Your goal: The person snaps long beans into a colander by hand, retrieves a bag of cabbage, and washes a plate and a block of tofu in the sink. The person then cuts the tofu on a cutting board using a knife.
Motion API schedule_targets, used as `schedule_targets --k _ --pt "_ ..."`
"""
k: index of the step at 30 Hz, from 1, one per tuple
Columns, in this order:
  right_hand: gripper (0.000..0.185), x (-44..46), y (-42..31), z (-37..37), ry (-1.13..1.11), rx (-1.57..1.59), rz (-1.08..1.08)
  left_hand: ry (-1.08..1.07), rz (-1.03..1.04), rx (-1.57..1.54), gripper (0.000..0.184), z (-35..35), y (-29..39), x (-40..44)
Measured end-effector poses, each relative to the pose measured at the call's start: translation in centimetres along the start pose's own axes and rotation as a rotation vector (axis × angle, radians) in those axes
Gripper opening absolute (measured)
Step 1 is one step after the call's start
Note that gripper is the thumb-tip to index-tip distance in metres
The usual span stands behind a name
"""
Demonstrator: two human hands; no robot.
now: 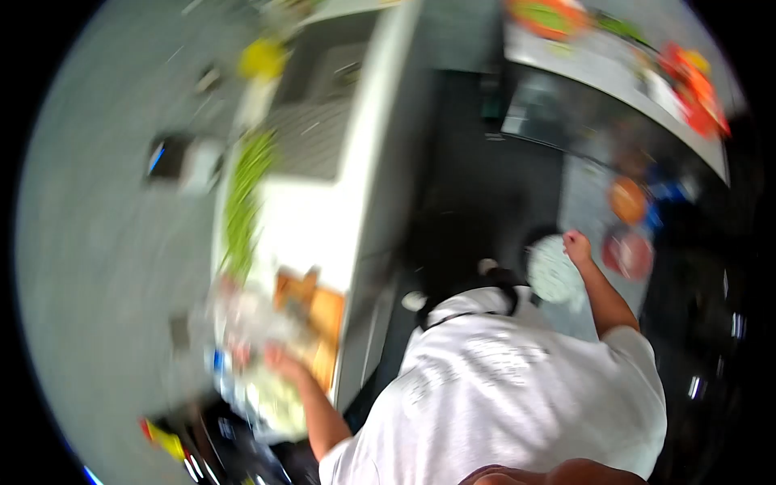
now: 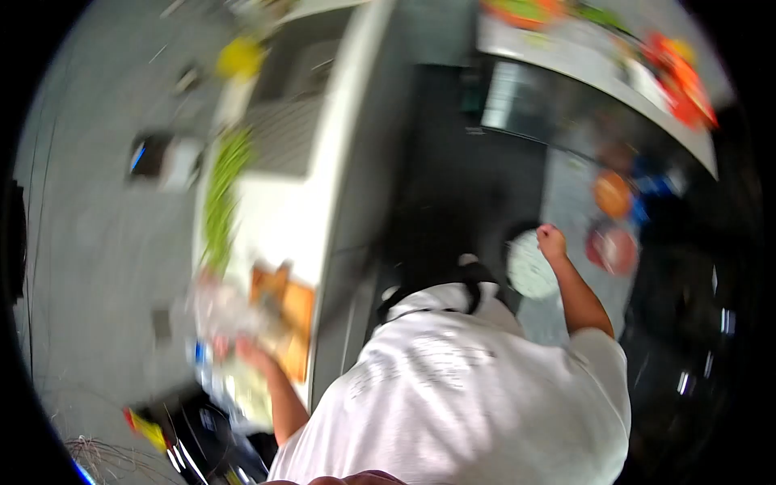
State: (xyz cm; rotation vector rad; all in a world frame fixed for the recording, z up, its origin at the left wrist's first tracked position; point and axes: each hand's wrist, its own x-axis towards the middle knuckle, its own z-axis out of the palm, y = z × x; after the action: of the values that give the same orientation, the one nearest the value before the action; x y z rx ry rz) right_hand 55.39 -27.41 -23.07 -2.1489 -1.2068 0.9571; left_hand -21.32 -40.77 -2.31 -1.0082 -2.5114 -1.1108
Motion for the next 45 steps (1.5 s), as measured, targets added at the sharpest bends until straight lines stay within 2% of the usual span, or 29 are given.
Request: schedule_targets --k 1,2,3,4,6,7,10,14,16,17,18,19,20,21,25,27,28,29,31,32,33,34,36,37,38,40,41,43,45 --pt "0.015 -0.8 -4.8 3.1 -0.110 0.077 -0.184 0.052 0.014 0.033 0.029 1.2 -0.9 0.0" --pt "0.011 -1.6 -9.0 6.8 -0.250 0.114 -0.211 0.164 0.037 -0.202 0.025 2.8 -4.3 0.2" --pt "0.009 -4.4 -18.1 8.2 -0.348 0.030 -0.335 0.176 -0.053 -0.244 0.019 1.9 -2.8 0.0" --pt "0.007 -7.3 -24.2 9.6 -0.363 0.069 -0.593 0.022 -0.057 -0.101 0.026 -0.6 1.0 -0.3" --pt "0.007 -14.1 -36.6 11.4 -0.512 0.131 -0.877 0.120 -0.104 -0.371 0.002 -2.1 2.5 -0.6" --pt "0.010 -17.7 -41.5 11.6 -0.596 0.198 -0.977 0.161 -0.123 -0.358 0.002 -3.6 3.2 -1.3" --pt "0.023 -25.2 -52.5 16.1 -0.630 0.250 -1.562 0.062 -0.343 -0.602 0.008 -5.8 3.5 -1.8" --pt "0.019 -33.1 -56.9 27.2 -0.868 0.295 -1.661 -0.064 -0.466 -0.672 0.010 -8.4 1.5 -2.6" --pt "0.017 -36.0 -57.4 31.9 -0.859 0.440 -1.676 -0.253 -0.043 -0.511 0.019 -9.4 -0.8 -3.0" --pt "0.017 -36.2 -57.6 32.4 -0.876 0.427 -1.693 -0.396 -0.274 -0.695 0.019 -10.2 -1.0 -3.7" --pt "0.019 -36.6 -57.8 33.2 -0.990 -0.016 -1.899 -0.378 -0.284 -0.699 0.019 -11.1 -2.0 -3.0" --pt "0.020 -36.9 -57.9 33.8 -1.071 -0.502 -2.053 -0.307 -0.507 -0.854 0.020 -11.6 -2.9 -1.9" --pt "0.020 -37.4 -57.7 34.0 -1.089 -0.524 -2.065 -0.229 -0.735 -1.011 0.025 -12.0 -3.5 -1.0" --pt "0.020 -38.0 -57.2 34.0 -1.079 -0.599 -2.071 -0.156 -0.825 -1.094 0.041 -13.2 -2.9 0.1" --pt "0.018 -39.1 -55.7 35.2 -1.101 -0.651 -2.082 -0.189 -0.904 -0.954 0.044 -11.4 -0.8 4.0" --pt "0.020 -38.5 -55.9 34.9 -1.117 -0.699 -2.129 -0.863 -0.650 -0.718 0.045 -8.2 -4.7 3.2" --pt "0.022 -37.9 -56.2 34.7 -1.117 -0.721 -2.174 -0.854 -0.657 -0.734 0.045 -7.4 -5.7 2.6" --pt "0.022 -37.4 -56.6 34.6 -1.120 -0.735 -2.179 -0.792 -0.782 -0.835 0.040 -6.7 -6.8 2.1" --pt "0.026 -36.2 -57.1 34.4 -1.106 -0.910 -1.787 -0.735 -0.910 -0.929 0.036 -6.3 -8.9 1.4" --pt "0.026 -34.8 -57.1 34.2 -1.107 -0.914 -1.785 -0.512 -1.029 -1.253 0.028 -6.5 -10.0 0.8" --pt "0.033 -33.1 -57.0 33.9 -0.948 -0.917 -1.819 -0.259 -1.130 -1.563 0.021 -6.8 -10.4 0.4" --pt "0.041 -31.6 -57.2 33.8 -0.783 -0.913 -1.850 -0.261 -1.126 -1.564 0.021 -7.1 -9.5 0.5" --pt "0.048 -29.5 -57.9 33.7 -0.673 -0.959 -1.859 -0.087 -1.558 -1.921 0.017 -7.4 -7.3 0.1" --pt "0.054 -28.6 -58.3 33.7 -0.567 -1.011 -1.868 -0.436 -1.195 -2.085 0.030 -6.6 -7.3 -0.9" --pt "0.054 -27.8 -58.5 33.9 -0.569 -1.024 -1.861 -0.440 -1.205 -2.091 0.030 -5.2 -7.3 -1.4" --pt "0.061 -27.0 -58.8 34.1 -0.831 -1.082 -1.663 -0.337 -1.220 -1.545 0.045 -5.4 -3.4 0.6" --pt "0.061 -27.4 -59.1 33.8 -0.837 -1.090 -1.661 -0.417 -1.003 -1.249 0.053 -4.9 -3.3 0.7" --pt "0.060 -31.0 -61.1 32.8 -0.873 -0.610 -1.596 -0.481 -0.894 -1.059 0.050 -4.6 -3.7 1.1" --pt "0.058 -33.6 -61.0 33.4 -0.908 -0.442 -1.717 -0.613 -0.665 -0.660 0.044 -5.0 -4.6 1.2"
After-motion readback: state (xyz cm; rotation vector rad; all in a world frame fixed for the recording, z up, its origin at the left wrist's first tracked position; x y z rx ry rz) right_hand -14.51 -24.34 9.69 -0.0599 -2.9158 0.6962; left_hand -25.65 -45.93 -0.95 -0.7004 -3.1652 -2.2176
